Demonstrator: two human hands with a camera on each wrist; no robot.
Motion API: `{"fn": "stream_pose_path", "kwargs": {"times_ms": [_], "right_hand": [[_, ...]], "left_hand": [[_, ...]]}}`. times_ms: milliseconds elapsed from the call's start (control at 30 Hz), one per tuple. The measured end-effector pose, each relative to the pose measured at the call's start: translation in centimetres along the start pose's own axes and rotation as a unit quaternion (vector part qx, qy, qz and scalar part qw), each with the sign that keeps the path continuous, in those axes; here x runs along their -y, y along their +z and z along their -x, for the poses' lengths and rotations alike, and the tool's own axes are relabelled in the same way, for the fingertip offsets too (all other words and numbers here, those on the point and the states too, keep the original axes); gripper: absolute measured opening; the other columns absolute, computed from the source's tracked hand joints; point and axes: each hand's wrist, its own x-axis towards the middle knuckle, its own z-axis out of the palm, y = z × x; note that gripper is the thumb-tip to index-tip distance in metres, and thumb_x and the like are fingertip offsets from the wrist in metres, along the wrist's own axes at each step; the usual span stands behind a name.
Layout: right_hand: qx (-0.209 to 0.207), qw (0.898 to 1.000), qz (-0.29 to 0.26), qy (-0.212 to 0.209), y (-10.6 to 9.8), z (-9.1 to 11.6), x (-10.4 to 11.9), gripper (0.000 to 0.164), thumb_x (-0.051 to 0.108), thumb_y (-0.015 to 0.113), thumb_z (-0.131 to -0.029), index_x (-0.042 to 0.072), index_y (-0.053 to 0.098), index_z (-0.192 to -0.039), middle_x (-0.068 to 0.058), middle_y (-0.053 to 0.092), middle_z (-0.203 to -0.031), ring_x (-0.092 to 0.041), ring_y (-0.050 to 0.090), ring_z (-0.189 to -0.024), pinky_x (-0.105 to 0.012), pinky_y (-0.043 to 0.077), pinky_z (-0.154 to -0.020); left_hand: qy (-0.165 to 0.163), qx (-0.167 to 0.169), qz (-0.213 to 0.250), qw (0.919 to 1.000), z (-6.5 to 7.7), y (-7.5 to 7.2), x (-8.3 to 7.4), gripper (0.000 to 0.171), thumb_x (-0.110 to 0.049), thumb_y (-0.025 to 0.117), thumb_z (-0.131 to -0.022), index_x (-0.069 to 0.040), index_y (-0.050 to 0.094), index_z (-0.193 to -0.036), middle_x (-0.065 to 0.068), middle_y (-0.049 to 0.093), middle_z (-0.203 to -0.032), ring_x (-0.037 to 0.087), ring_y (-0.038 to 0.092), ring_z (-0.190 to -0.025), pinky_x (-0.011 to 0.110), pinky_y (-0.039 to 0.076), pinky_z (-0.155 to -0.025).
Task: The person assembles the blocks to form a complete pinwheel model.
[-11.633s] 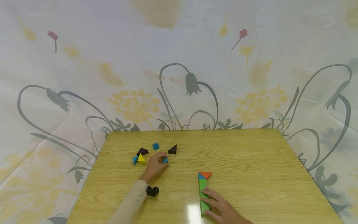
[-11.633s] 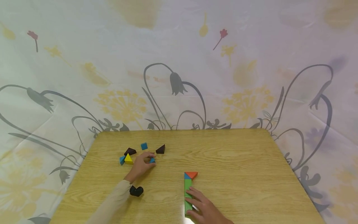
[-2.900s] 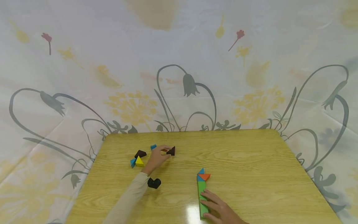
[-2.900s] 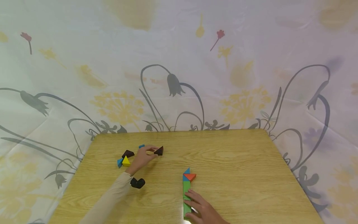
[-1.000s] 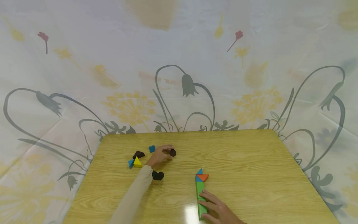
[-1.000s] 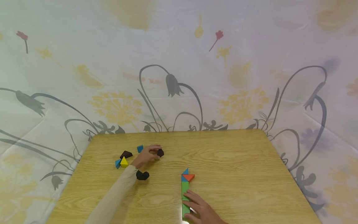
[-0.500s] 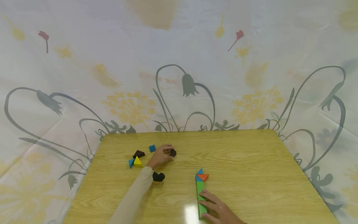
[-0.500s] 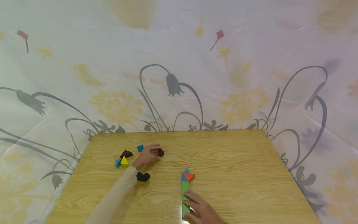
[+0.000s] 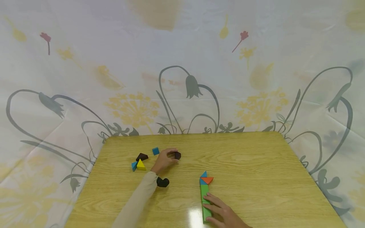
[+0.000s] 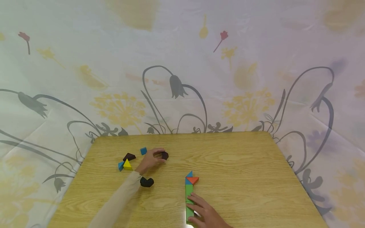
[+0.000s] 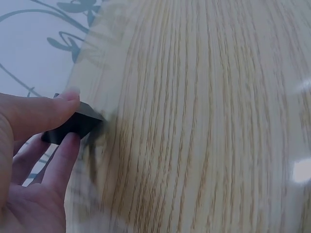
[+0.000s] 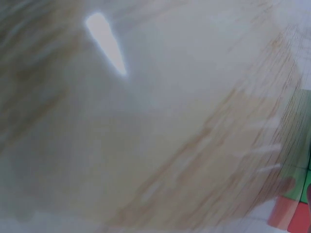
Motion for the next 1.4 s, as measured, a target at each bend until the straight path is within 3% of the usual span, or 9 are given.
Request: {"fn": "stream_pose_path", "kwargs": {"times_ms": [233,500,967,1200,1400], "right_hand": [[-0.004,1.000,0.000,-0.005,0.1,0.1,-0.2,0.042,0.013,0.071,-0.085,-0.003,0.060,-0.123,-0.022,0.048,-0.133,-0.029,0.039,-0.132,-0.020,0.032,-0.105],[-0.002,1.000,-0.003,-0.001,0.0,0.1,0.0,0.043,0.013,0.071,-0.085,-0.003,0.059,-0.124,-0.022,0.048,-0.133,-0.028,0.038,-0.132,-0.019,0.031,-0.106],[0.000,1.000,-0.003,0.002,-0.3,-0.2,0.3,0.043,0.012,0.071,-0.085,-0.003,0.060,-0.123,-0.023,0.048,-0.132,-0.029,0.039,-0.131,-0.021,0.034,-0.105],[0.003,1.000,-0.002,0.019,-0.3,-0.2,0.5,0.042,0.015,0.071,-0.086,-0.001,0.061,-0.123,-0.021,0.049,-0.133,-0.030,0.041,-0.130,-0.022,0.035,-0.104],[0.003,1.000,0.005,0.029,-0.3,-0.1,0.6,0.042,0.017,0.071,-0.086,0.001,0.061,-0.124,-0.020,0.049,-0.133,-0.030,0.041,-0.130,-0.022,0.034,-0.105]], "left_hand": [[0.019,0.001,-0.005,0.9998,0.7,0.9,-2.9,0.049,0.012,0.066,-0.082,0.016,0.049,-0.127,0.032,0.047,-0.130,0.047,0.049,-0.115,0.043,0.051,-0.089],[0.008,0.001,-0.001,1.0000,1.0,2.0,-5.2,0.046,0.011,0.066,-0.082,0.014,0.051,-0.125,0.032,0.047,-0.129,0.047,0.045,-0.119,0.037,0.051,-0.091],[0.030,-0.001,-0.009,0.9995,1.1,4.1,-6.1,0.043,0.010,0.067,-0.082,0.013,0.053,-0.123,0.033,0.048,-0.124,0.048,0.047,-0.117,0.037,0.051,-0.089],[0.009,-0.002,-0.006,0.9999,-0.2,5.0,-2.8,0.049,0.005,0.071,-0.080,0.009,0.054,-0.126,0.022,0.052,-0.126,0.040,0.050,-0.118,0.032,0.052,-0.088],[0.002,0.007,-0.017,0.9998,0.0,5.6,-3.2,0.047,0.001,0.073,-0.081,0.008,0.055,-0.124,0.020,0.054,-0.123,0.040,0.051,-0.116,0.031,0.053,-0.086]]}}
